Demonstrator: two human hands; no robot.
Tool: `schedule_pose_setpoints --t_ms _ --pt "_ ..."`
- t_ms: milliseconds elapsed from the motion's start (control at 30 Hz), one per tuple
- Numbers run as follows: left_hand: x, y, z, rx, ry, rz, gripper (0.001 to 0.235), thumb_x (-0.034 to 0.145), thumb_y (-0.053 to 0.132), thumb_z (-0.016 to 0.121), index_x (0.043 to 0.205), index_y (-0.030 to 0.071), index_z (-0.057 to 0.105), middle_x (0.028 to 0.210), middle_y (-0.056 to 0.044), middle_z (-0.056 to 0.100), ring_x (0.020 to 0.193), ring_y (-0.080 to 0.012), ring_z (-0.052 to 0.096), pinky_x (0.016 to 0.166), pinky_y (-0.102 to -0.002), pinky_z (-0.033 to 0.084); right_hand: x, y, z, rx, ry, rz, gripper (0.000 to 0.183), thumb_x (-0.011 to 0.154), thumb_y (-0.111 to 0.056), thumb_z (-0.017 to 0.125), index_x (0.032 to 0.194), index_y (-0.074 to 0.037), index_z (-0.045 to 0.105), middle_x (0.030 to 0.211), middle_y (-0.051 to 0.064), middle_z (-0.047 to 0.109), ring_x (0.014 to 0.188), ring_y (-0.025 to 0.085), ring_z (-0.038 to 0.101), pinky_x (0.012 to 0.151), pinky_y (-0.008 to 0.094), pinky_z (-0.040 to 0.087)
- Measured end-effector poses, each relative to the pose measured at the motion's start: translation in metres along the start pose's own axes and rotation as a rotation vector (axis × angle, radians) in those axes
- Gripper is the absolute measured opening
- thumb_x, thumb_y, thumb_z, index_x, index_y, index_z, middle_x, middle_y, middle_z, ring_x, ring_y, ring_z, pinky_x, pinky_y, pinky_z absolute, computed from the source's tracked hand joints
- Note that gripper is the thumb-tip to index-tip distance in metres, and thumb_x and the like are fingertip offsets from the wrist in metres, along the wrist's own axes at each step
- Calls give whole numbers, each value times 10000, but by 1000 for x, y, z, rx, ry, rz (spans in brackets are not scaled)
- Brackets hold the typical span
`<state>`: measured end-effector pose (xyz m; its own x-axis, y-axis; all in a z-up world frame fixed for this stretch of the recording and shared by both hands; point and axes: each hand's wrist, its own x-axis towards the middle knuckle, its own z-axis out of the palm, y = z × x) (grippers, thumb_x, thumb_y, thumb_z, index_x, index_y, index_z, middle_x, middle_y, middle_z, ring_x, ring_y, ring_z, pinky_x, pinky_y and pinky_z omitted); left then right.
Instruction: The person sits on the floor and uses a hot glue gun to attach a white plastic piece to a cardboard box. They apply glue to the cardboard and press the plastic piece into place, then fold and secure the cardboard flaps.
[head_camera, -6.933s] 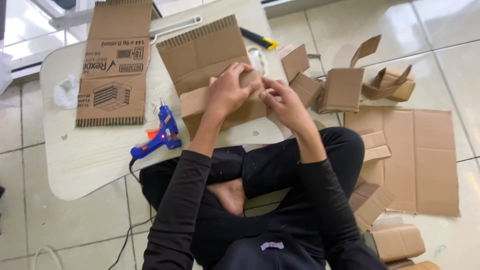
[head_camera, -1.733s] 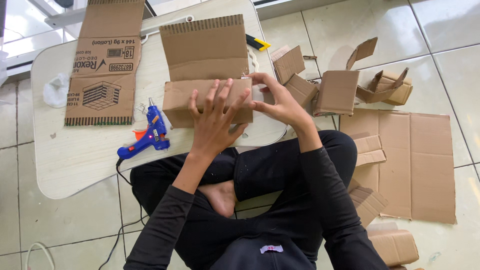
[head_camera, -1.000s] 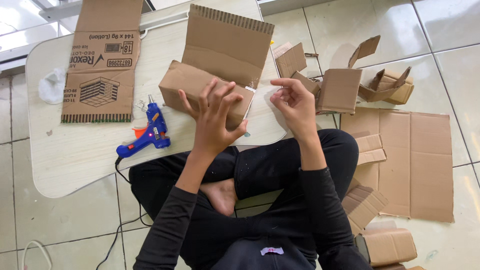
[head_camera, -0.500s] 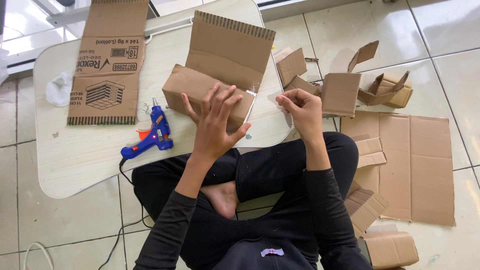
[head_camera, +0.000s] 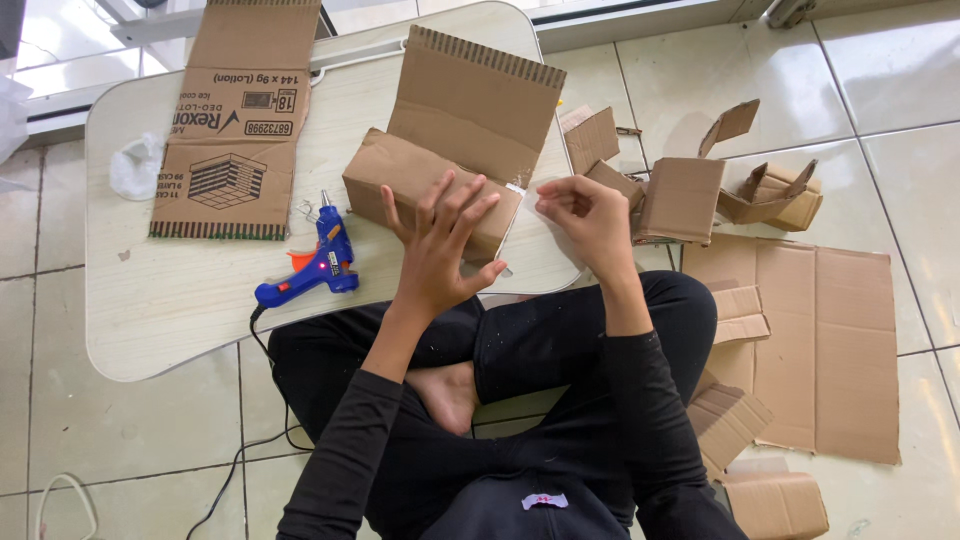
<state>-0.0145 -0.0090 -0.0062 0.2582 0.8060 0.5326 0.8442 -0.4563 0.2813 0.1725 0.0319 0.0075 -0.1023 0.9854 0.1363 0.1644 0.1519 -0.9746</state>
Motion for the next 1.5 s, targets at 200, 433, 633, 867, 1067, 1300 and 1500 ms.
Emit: schedule_pose_setpoints --t_ms 200,433,633,867,1067,1300,1500 --pt "-1 -3 5 -24 28 17 621 669 558 504 1225 285 459 1288 33 424 1252 -216 246 967 -595 -129 3 14 -18 -125 181 54 41 787 -100 670 790 -69 643 579 33 569 501 55 478 474 165 433" --pt "2 -3 0 38 89 48 602 646 469 577 1207 273 479 1249 28 459 1221 -209 304 971 -612 -76 16 22 -14 -159 171 65 186 758 -191 739 739 -56 613 500 24 513 458 57 437 454 173 372" --pt "0 -12 -16 -36 44 114 597 569 321 584 1159 249 519 1214 17 487 1189 -205 370 980 -637 -13 22 28 -4 -246 198 96 412 710 -304 763 1031 -106 596 758 66 609 666 112 524 616 235 420" --pt "-6 -14 -34 -95 12 134 577 531 208 524 1107 221 547 1198 22 497 1174 -188 403 993 -626 2 17 35 7 -316 170 -18 195 778 -268 682 764 -90 604 701 66 580 673 169 538 618 291 418" --pt "-18 -10 -26 -124 15 77 502 595 212 528 1096 198 533 1229 16 469 1216 -193 363 1010 -599 38 -18 -1 21 95 84 114 216 885 -120 482 1084 -44 452 789 105 567 639 199 609 534 266 512" --pt "-20 -7 -15 -172 131 51 271 752 230 626 1008 175 556 1177 11 508 1189 -193 390 1027 -585 65 -32 -19 31 -136 87 -5 148 825 -174 613 824 -70 507 630 81 612 558 132 591 529 204 430" --pt "-18 -7 -10 -190 185 41 244 754 266 627 956 144 566 1097 -12 542 1161 -204 420 1021 -587 89 -46 -53 53 -530 90 -59 224 768 -311 673 769 -144 523 621 1 640 595 142 637 605 237 445"
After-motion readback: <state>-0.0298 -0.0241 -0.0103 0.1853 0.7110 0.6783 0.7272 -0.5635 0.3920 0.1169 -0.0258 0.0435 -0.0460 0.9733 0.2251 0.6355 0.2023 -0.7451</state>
